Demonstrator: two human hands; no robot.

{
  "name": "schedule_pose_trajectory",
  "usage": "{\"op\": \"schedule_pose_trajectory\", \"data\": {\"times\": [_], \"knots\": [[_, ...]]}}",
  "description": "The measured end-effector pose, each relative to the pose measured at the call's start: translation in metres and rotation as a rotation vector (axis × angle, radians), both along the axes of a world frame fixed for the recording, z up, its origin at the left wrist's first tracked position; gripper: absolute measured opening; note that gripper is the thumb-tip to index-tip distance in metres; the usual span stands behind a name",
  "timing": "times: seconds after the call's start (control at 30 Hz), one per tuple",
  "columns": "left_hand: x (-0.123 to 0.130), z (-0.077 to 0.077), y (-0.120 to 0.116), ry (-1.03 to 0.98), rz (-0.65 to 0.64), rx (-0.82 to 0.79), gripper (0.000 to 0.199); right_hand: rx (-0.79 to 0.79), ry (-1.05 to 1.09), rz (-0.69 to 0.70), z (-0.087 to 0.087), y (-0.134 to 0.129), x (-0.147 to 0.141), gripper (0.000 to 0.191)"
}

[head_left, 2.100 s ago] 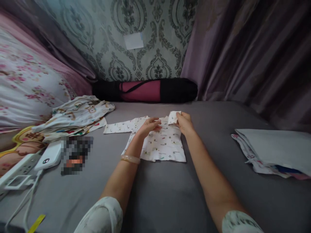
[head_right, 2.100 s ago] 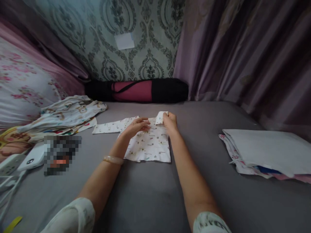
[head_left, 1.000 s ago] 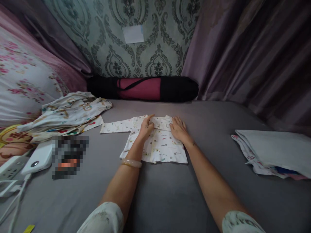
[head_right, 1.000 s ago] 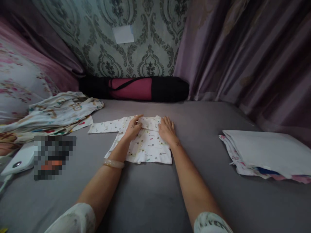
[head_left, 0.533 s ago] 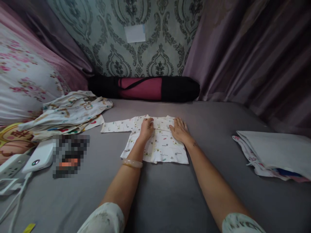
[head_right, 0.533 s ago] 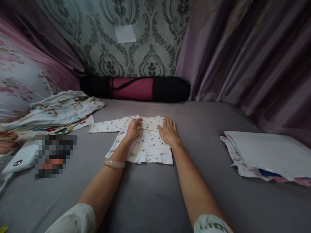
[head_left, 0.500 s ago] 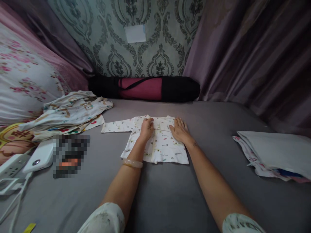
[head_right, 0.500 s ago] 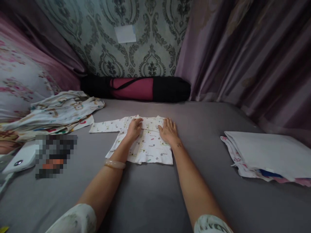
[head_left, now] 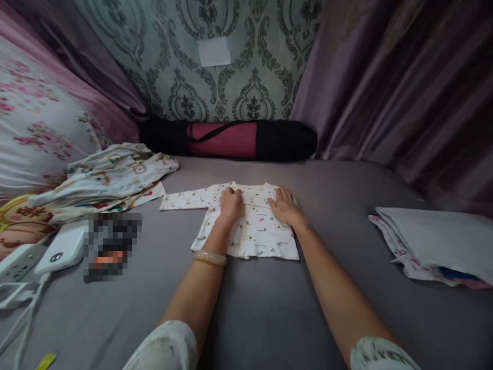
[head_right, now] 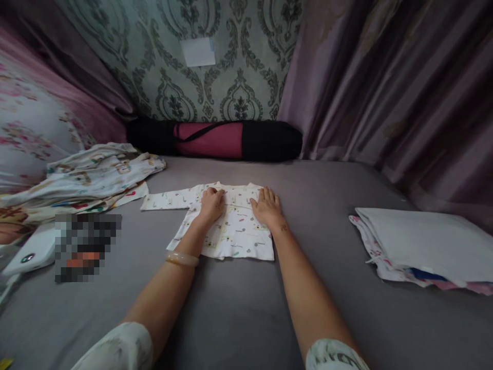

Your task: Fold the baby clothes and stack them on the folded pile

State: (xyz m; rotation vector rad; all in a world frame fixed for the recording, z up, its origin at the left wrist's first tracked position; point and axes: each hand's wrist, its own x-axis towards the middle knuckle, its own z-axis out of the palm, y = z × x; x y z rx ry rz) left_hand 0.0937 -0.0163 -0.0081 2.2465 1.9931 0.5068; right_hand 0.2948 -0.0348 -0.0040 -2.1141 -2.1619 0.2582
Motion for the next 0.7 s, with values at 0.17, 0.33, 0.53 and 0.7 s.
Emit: {"op": "schedule_pose_trajectory", "data": {"times": [0.17,0.33,0.53,0.7], "knots": [[0.008,0.013,-0.006,-0.001,-0.002,0.068,0.037,0.137,-0.020,0.044,0.010,-0.006,-0.010,0.064],[0.026,0.014,-0.008,0.016,-0.233,0.077,0.045,0.175,0.004,0.234,0.014,-0.011,-0.035,0.060],[0.028,-0.004,-0.007,0.044,-0.257,-0.069,0.050,0.116,-0.020,0.270,0.000,-0.013,-0.046,0.061],[0.026,-0.007,-0.006,0.038,-0.247,-0.075,0.051,0.081,-0.012,0.262,0.003,-0.014,-0.045,0.061]]}}
